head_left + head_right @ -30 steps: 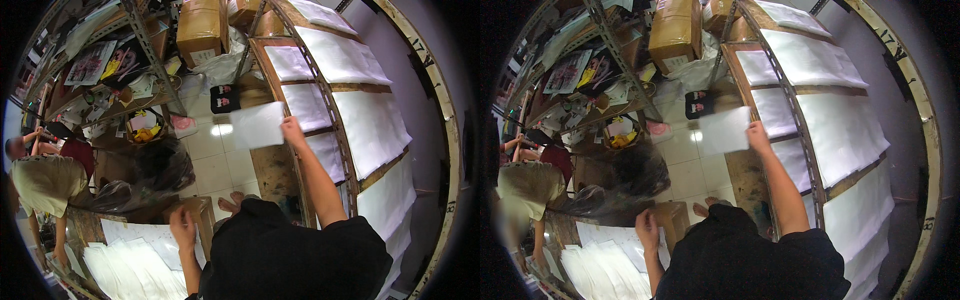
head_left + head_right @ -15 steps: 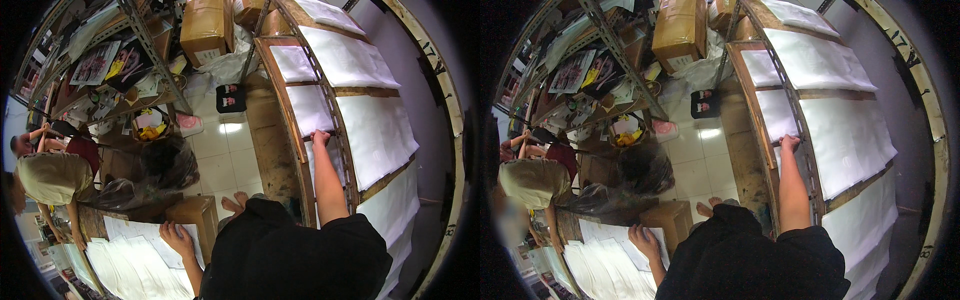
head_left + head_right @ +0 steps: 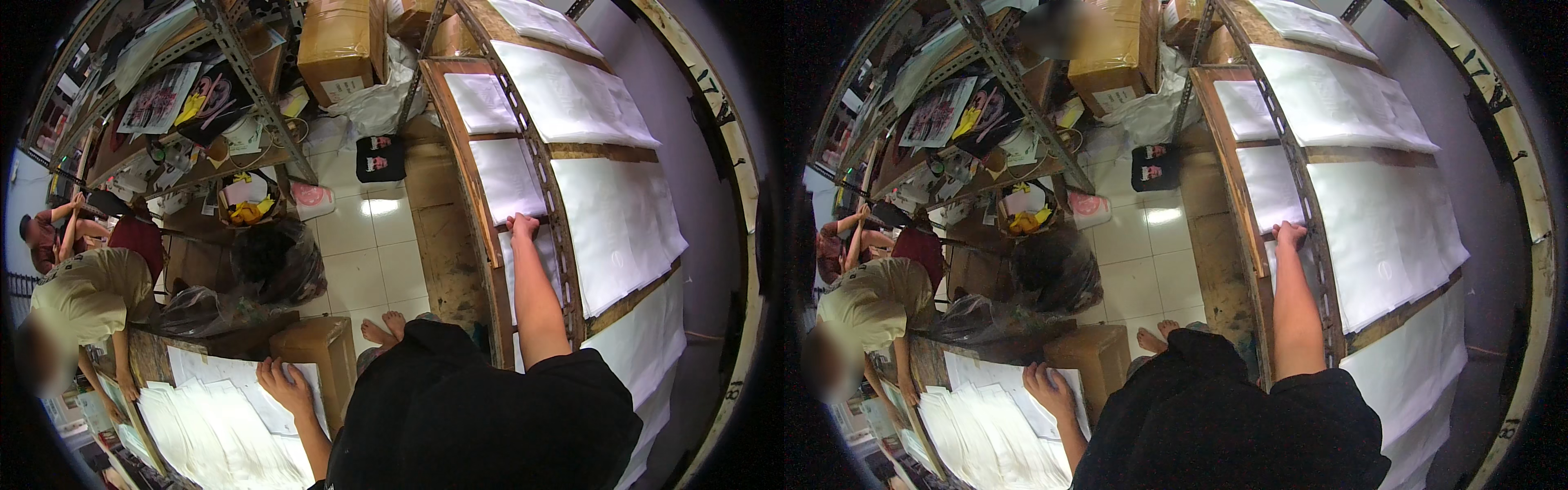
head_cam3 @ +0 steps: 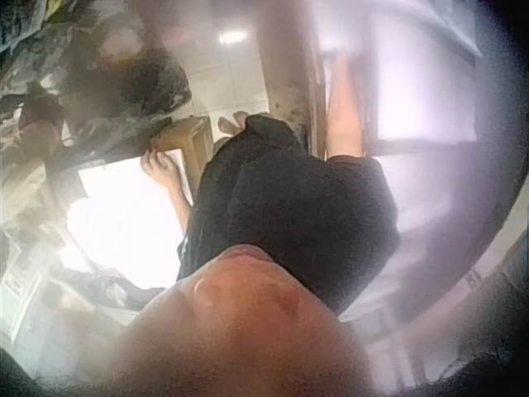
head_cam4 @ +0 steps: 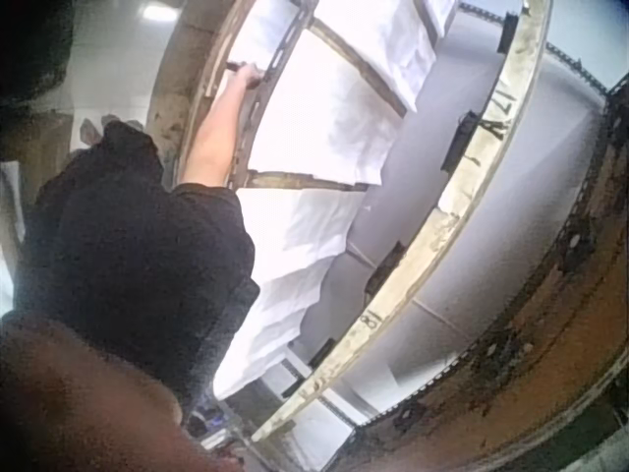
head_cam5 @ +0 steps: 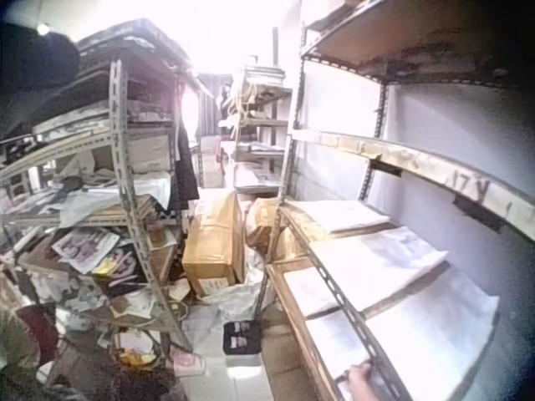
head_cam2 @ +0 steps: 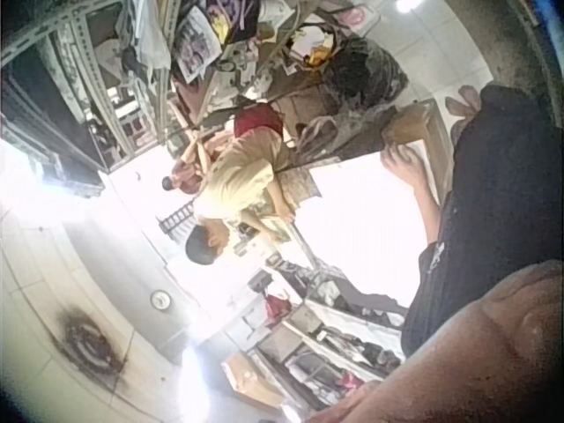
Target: The person repeatedly picks up white paper sheets from a wooden rack and places them onto a stack on a nearby table. The person handles the sheets one at a time, moving between the rack and the table throughout the clip.
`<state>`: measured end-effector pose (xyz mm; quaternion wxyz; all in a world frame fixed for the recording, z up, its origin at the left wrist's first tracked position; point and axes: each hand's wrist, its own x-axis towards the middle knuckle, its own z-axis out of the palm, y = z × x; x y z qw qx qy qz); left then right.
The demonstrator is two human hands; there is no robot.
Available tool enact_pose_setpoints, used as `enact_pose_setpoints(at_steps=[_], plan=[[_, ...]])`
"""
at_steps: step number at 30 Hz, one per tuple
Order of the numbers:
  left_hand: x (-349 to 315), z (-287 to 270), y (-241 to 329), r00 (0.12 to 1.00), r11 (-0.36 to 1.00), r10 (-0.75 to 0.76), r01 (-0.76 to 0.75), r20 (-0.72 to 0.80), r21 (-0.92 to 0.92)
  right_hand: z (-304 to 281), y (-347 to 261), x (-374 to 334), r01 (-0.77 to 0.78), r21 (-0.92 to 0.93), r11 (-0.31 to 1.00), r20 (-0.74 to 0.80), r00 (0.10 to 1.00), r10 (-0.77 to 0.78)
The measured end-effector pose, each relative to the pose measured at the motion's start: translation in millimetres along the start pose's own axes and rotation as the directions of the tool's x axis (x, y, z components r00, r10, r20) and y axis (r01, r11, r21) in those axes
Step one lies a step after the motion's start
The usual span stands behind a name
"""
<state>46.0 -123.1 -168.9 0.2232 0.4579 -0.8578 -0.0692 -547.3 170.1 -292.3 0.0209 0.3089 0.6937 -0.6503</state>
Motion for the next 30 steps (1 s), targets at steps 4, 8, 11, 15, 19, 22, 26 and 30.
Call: enact_pose_setpoints(at_steps=[4,8,11,15,19,22,26,30], plan=[[0,0,4,1.0,1.0,-0.014,0.014,-0.005,-0.003,2,-7,-13,0.006,-0.036,0.999,-0.019,1.0,-0.006],[3,2,5,0.999,0.999,-0.016,0.015,-0.039,-0.031,4,2,-27,0.217,-0.223,0.95,-0.027,0.973,-0.229],[3,-3,6,0.998,0.998,-0.053,0.051,-0.046,-0.045,20,24,-53,0.397,-0.097,0.913,0.081,0.917,-0.39],[-1,-12,7,0.988,0.991,-0.113,0.105,-0.101,-0.081,37,62,-128,0.349,-0.06,0.935,0.599,0.762,-0.247],[9,-22,5,0.991,0.987,-0.067,0.049,-0.119,-0.15,41,141,-154,0.671,-0.069,0.738,0.874,0.398,-0.279],[-5,-24,0,0.986,0.985,-0.078,0.053,-0.149,-0.165,31,145,-226,0.641,-0.224,0.734,0.971,0.211,0.112],[-6,-24,-3,0.959,0.955,-0.105,0.023,-0.263,-0.296,18,132,-288,0.824,-0.371,0.427,0.857,0.128,0.498],[-23,-27,-9,0.949,0.846,-0.253,0.124,-0.187,-0.519,19,178,-255,0.792,-0.432,0.432,0.791,0.103,0.603]])
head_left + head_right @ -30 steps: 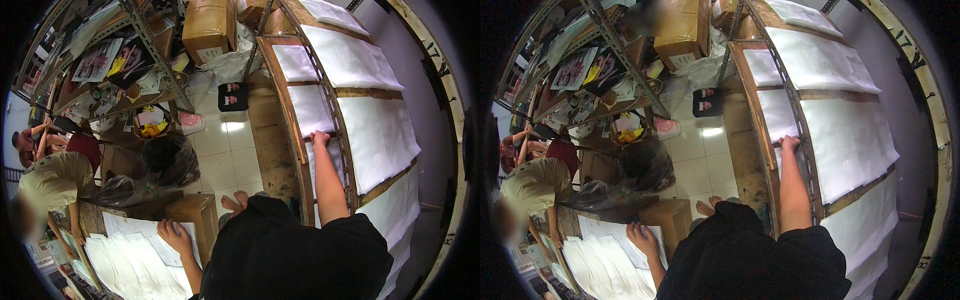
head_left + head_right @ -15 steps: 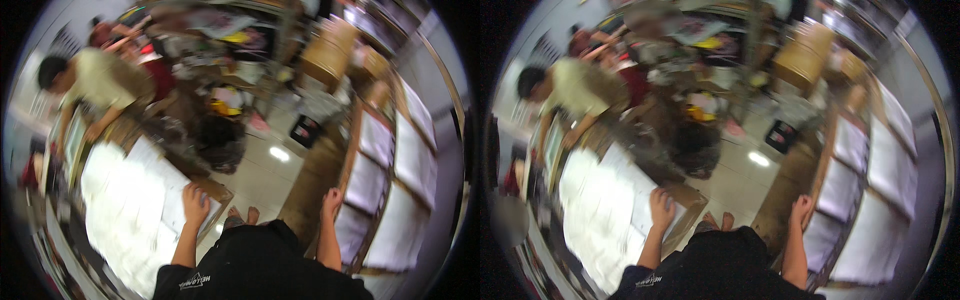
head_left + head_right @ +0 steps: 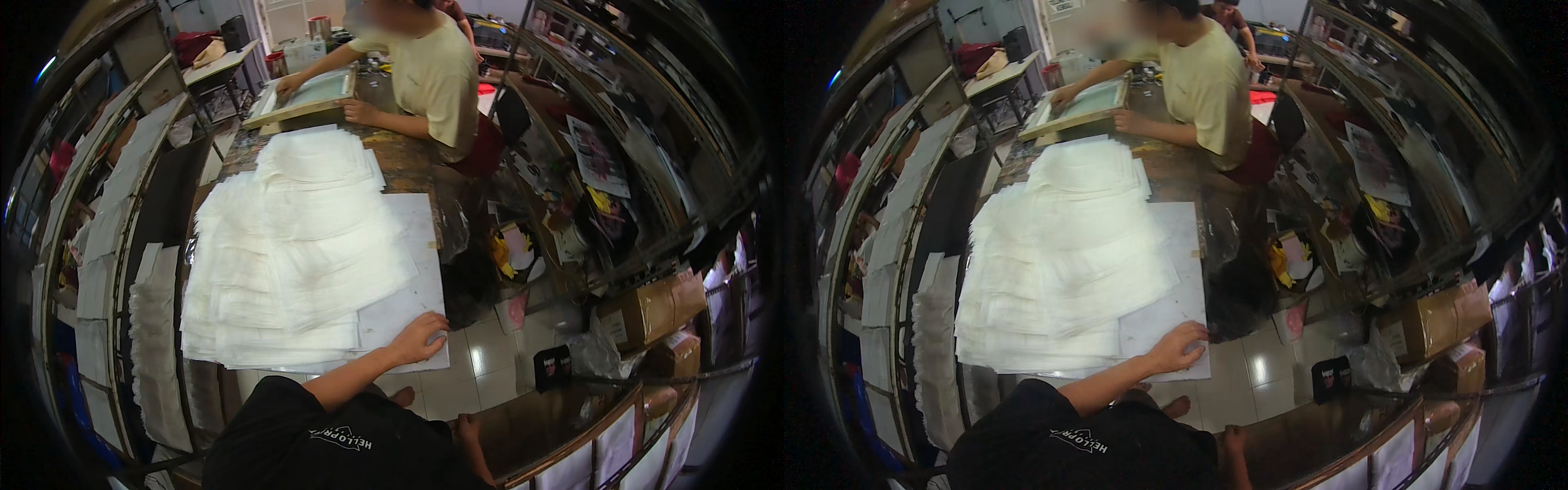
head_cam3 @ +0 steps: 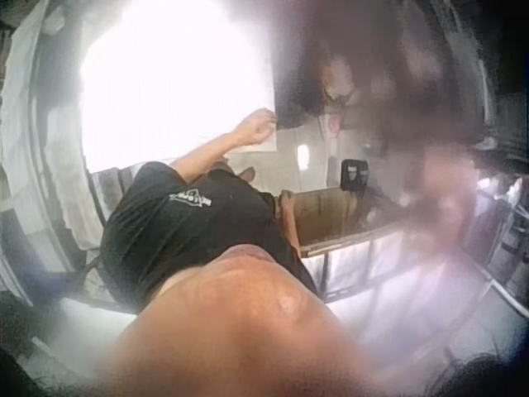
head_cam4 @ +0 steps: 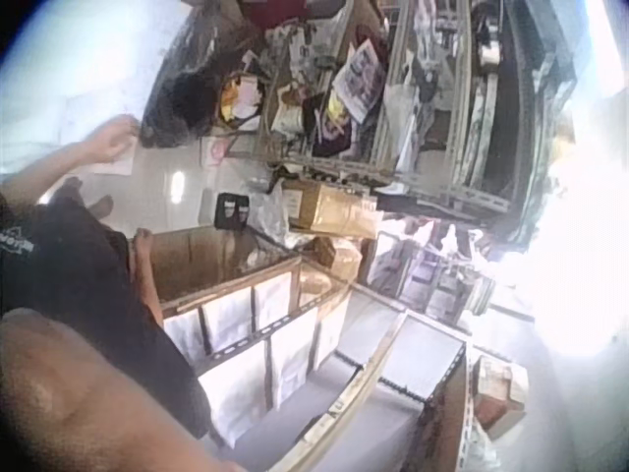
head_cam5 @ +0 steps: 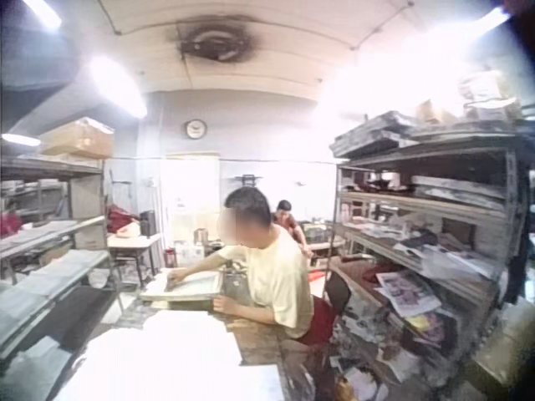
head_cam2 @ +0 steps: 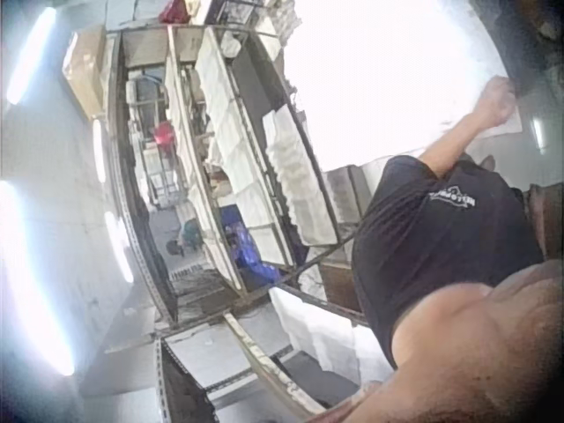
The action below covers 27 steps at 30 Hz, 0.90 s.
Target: The person repeatedly picks up white paper sheets from a wooden rack and places them onto a stack on a nearby table. The person handles the sheets one at a time, moving between the rack and the table throughout the clip.
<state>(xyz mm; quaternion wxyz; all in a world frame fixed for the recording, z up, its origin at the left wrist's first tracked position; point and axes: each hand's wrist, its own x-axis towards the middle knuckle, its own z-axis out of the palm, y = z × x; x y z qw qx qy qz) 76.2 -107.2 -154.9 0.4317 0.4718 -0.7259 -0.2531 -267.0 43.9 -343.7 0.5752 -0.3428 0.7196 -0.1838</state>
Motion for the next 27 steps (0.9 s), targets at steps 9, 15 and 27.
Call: enact_pose_setpoints(at_steps=[9,15,27], plan=[[-33,-98,24,0.972,0.979,-0.2,0.202,0.125,-0.001,25,35,0,-0.09,-0.034,0.995,-0.067,0.994,0.087],[-68,-154,23,0.958,0.967,-0.251,0.245,0.136,0.066,83,-6,-22,-0.081,-0.192,0.978,0.033,0.995,0.089],[-79,-216,30,0.977,0.977,-0.211,0.211,0.042,0.017,169,58,30,0.144,-0.298,0.944,-0.173,0.964,-0.201]])
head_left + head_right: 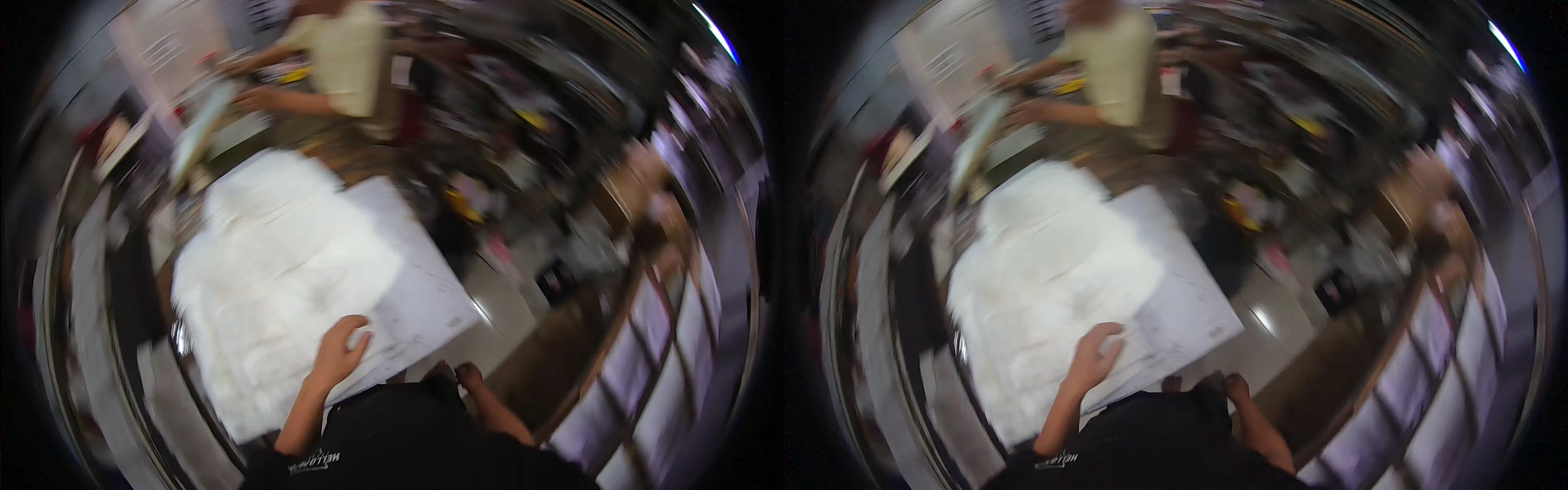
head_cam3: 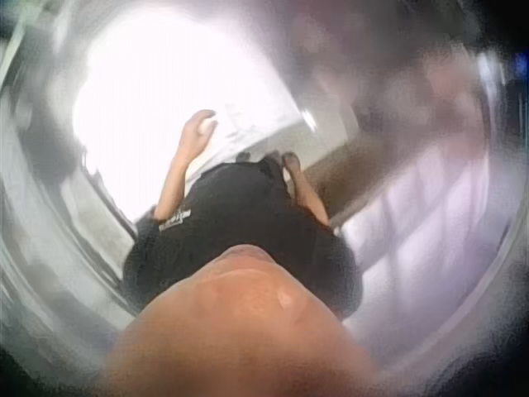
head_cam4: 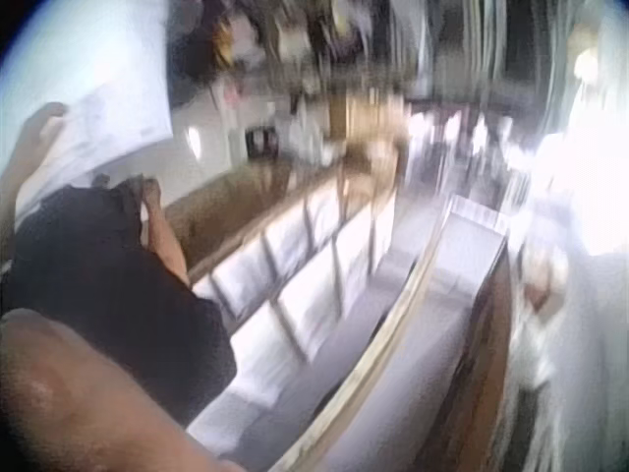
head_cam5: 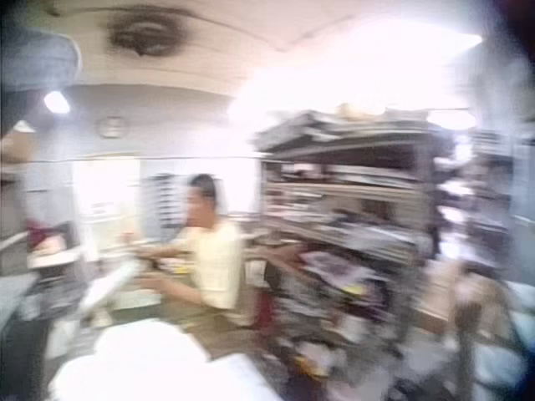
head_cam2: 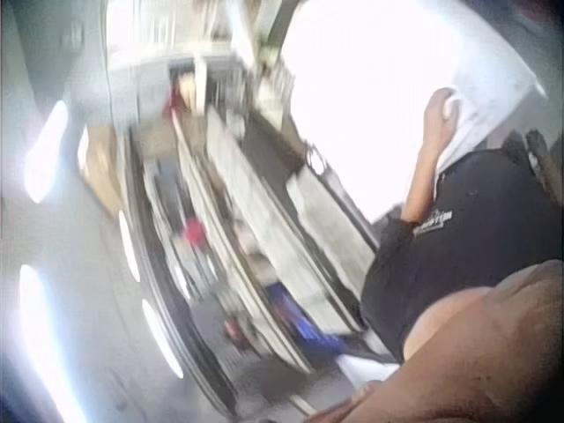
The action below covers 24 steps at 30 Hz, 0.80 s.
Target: The person repeatedly picks up white paper sheets from a wooden rack and places them onto a stack on a nearby table. The person handles the sheets one at a time, moving between the rack and the table throughout the clip.
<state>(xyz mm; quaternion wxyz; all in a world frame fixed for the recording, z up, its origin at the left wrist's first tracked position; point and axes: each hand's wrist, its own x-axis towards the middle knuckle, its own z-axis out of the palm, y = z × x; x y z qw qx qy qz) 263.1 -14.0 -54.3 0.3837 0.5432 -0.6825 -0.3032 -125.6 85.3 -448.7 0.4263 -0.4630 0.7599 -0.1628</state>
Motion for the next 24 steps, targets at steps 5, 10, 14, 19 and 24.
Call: enact_pose_setpoints(at_steps=[5,10,14,19,24], plan=[[4,10,-18,0.998,1.0,-0.026,0.025,0.065,0.01,-43,-82,-69,-0.27,0.03,0.962,-0.019,0.962,0.271],[20,41,-2,0.981,0.996,0.061,-0.047,0.182,-0.081,-30,-5,-116,-0.36,0.05,0.932,-0.141,0.921,0.363],[31,43,-2,0.976,0.995,0.092,-0.083,0.197,-0.057,-3,36,-137,-0.44,0.023,0.898,0.019,0.898,0.439],[28,33,5,0.985,0.995,0.093,-0.097,0.143,0.026,-25,-15,-139,-0.473,0.038,0.88,0.179,0.87,0.46],[29,21,10,0.979,0.987,0.122,-0.137,0.162,0.082,-20,4,-94,-0.346,0.287,0.893,0.193,0.934,0.3]])
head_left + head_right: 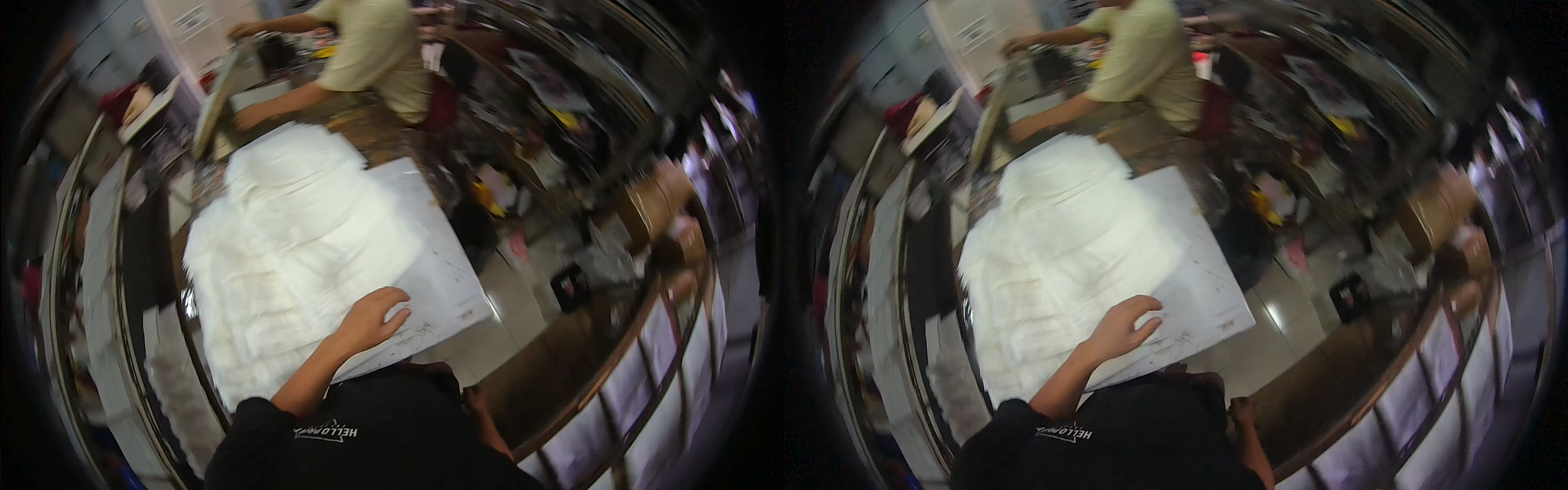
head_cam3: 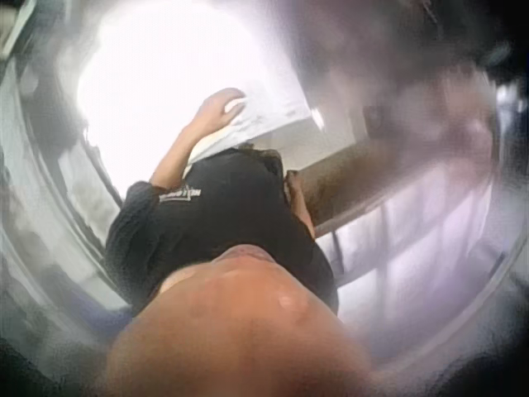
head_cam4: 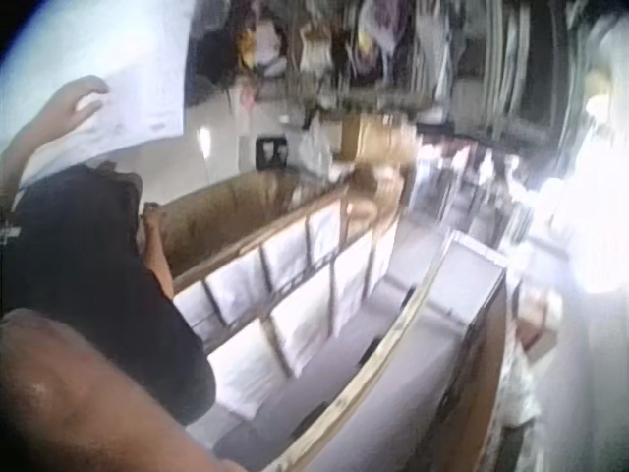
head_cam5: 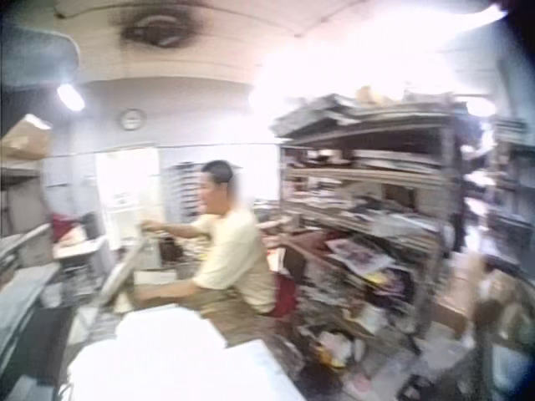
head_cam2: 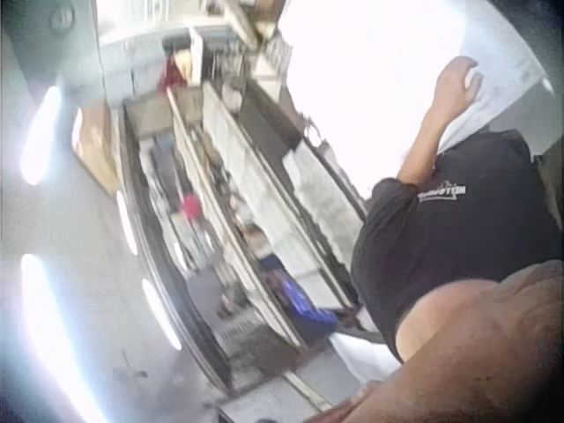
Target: The person repeatedly picks up white paper sheets from a wooden rack and places them onto a stack on a nearby table. The person handles the sheets one at a time, moving between the rack and the table throughout the clip.
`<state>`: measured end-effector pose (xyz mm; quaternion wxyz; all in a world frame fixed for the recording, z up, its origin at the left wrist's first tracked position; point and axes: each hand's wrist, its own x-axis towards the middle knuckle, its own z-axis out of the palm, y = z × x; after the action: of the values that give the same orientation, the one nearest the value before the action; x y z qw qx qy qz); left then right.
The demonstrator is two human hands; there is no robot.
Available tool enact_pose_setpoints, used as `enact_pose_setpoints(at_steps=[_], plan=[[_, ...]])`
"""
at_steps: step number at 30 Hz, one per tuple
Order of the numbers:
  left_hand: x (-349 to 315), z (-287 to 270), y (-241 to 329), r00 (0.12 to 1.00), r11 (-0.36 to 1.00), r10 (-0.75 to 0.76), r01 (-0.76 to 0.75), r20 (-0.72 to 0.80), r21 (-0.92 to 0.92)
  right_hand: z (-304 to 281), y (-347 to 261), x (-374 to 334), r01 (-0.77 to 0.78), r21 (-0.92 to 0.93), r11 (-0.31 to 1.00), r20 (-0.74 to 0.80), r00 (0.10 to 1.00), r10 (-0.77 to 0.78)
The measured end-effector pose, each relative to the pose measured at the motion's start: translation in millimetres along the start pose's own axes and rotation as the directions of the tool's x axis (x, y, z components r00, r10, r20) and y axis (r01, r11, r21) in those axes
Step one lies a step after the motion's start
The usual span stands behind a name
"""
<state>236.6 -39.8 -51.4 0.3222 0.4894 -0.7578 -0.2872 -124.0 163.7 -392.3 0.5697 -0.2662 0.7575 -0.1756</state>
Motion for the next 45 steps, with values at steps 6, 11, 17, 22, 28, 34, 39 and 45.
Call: enact_pose_setpoints(at_steps=[6,11,17,22,28,34,39,45], plan=[[-10,-18,-4,0.994,0.997,-0.011,0.019,-0.107,0.075,-22,-37,27,0.086,-0.073,0.994,0.046,0.995,-0.083],[-7,-35,-6,0.979,0.99,-0.019,0.047,-0.203,0.136,-33,-49,31,0.092,-0.08,0.993,0.007,0.996,-0.092],[15,-62,-17,0.944,0.933,0.049,0.073,-0.327,0.351,-29,-56,35,0.108,-0.094,0.99,0.003,0.994,-0.108],[55,-65,-46,0.971,0.743,0.005,0.156,-0.238,0.651,-25,-53,24,0.044,-0.126,0.991,-0.003,0.999,-0.044],[71,-40,-79,0.934,0.572,-0.349,0.279,-0.078,0.772,-33,-35,9,0.153,-0.224,0.963,0.118,0.985,-0.129],[123,9,-136,0.917,0.57,-0.398,0.272,-0.029,0.776,-59,6,52,0.325,-0.476,0.817,0.226,0.943,-0.244],[81,12,-112,0.959,0.631,-0.269,0.245,-0.088,0.736,-62,-45,72,0.046,-0.082,0.996,0.226,0.974,-0.027],[52,65,-42,0.998,0.788,-0.062,0.04,0.015,0.614,-73,-154,28,0.346,0.44,0.829,-0.021,0.926,-0.376]])
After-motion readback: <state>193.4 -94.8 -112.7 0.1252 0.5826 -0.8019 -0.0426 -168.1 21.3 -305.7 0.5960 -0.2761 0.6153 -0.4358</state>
